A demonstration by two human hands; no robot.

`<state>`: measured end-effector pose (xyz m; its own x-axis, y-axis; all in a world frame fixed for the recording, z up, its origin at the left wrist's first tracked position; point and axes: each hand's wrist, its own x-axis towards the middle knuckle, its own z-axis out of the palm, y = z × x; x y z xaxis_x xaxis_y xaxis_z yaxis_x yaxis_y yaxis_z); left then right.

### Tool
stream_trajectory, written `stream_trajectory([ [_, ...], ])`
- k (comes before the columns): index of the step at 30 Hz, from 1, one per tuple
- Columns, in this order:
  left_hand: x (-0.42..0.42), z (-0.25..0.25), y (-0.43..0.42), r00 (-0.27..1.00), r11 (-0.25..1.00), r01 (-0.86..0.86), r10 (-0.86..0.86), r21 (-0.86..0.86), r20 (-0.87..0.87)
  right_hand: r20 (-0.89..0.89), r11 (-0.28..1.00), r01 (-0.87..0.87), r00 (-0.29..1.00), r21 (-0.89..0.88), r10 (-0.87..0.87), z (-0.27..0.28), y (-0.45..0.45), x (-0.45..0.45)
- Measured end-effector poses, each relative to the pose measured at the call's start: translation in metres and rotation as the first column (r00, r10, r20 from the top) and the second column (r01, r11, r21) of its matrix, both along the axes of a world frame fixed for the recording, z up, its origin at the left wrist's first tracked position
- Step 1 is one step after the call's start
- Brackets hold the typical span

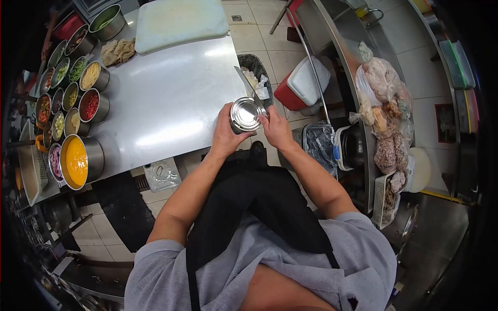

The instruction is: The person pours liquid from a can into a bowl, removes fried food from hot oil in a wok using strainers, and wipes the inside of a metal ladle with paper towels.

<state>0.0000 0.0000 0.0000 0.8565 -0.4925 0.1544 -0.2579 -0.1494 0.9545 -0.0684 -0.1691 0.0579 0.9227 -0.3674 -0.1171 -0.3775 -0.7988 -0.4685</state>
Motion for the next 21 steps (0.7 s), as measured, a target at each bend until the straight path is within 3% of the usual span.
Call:
stream_trajectory([
  [2, 0.012, 0.002, -0.004, 0.998, 0.998, -0.016, 0.012, 0.057, 0.056, -0.031, 1.0, 0.005, 1.0, 0.011, -0.005, 0.001, -0.003, 0.014],
  [3, 0.041, 0.002, 0.007, 0.99, 0.997, -0.018, 0.007, 0.076, 0.141, 0.054, 0.999, 0.007, 0.998, 0.032, -0.008, -0.014, 0.004, 0.038],
  [5, 0.035, 0.004, -0.001, 0.989, 1.0, -0.018, 0.015, 0.016, 0.149, 0.235, 0.969, -0.096, 0.971, 0.227, 0.041, -0.025, -0.016, 0.03],
  [6, 0.037, 0.005, -0.002, 0.986, 1.0, -0.02, 0.018, 0.006, 0.167, 0.238, 0.97, -0.097, 0.97, 0.222, 0.043, -0.026, -0.021, 0.032],
  [7, 0.034, 0.005, -0.001, 0.987, 1.0, -0.016, 0.015, 0.006, 0.163, 0.092, 0.758, 0.004, 0.992, 0.652, -0.085, -0.029, -0.024, 0.029],
  [8, 0.033, 0.006, -0.001, 0.989, 1.0, -0.012, 0.011, 0.0, 0.147, -0.093, 0.374, 0.135, 0.987, 0.917, -0.13, -0.03, -0.028, 0.028],
  [9, 0.034, 0.008, -0.001, 0.991, 1.0, -0.008, 0.009, -0.007, 0.134, -0.092, 0.379, 0.136, 0.987, 0.915, -0.131, -0.024, -0.028, 0.027],
  [11, 0.034, 0.01, 0.0, 0.991, 1.0, -0.002, 0.003, -0.012, 0.135, -0.221, -0.096, 0.21, 0.968, 0.973, -0.118, -0.013, -0.025, 0.024],
  [12, 0.034, 0.011, 0.001, 0.991, 1.0, 0.009, -0.007, -0.012, 0.134, -0.21, -0.154, 0.194, 0.973, 0.969, -0.096, -0.016, -0.026, 0.024],
  [16, 0.034, 0.006, 0.005, 0.989, 0.999, 0.027, -0.023, -0.021, 0.144, -0.193, -0.246, 0.171, 0.979, 0.954, -0.068, -0.013, -0.025, 0.024],
  [18, 0.034, 0.002, 0.008, 0.993, 1.0, -0.001, 0.0, 0.005, 0.118, -0.264, 0.094, 0.272, 0.961, 0.958, -0.086, 0.0, -0.026, 0.03],
  [19, 0.034, 0.002, 0.01, 0.993, 1.0, -0.001, 0.0, 0.008, 0.122, -0.26, 0.091, 0.268, 0.962, 0.959, -0.085, 0.006, -0.028, 0.032],
  [21, 0.034, 0.001, 0.018, 0.998, 1.0, 0.012, -0.013, 0.013, 0.063, -0.085, 0.329, 0.132, 0.985, 0.935, -0.153, 0.016, -0.035, 0.037],
])
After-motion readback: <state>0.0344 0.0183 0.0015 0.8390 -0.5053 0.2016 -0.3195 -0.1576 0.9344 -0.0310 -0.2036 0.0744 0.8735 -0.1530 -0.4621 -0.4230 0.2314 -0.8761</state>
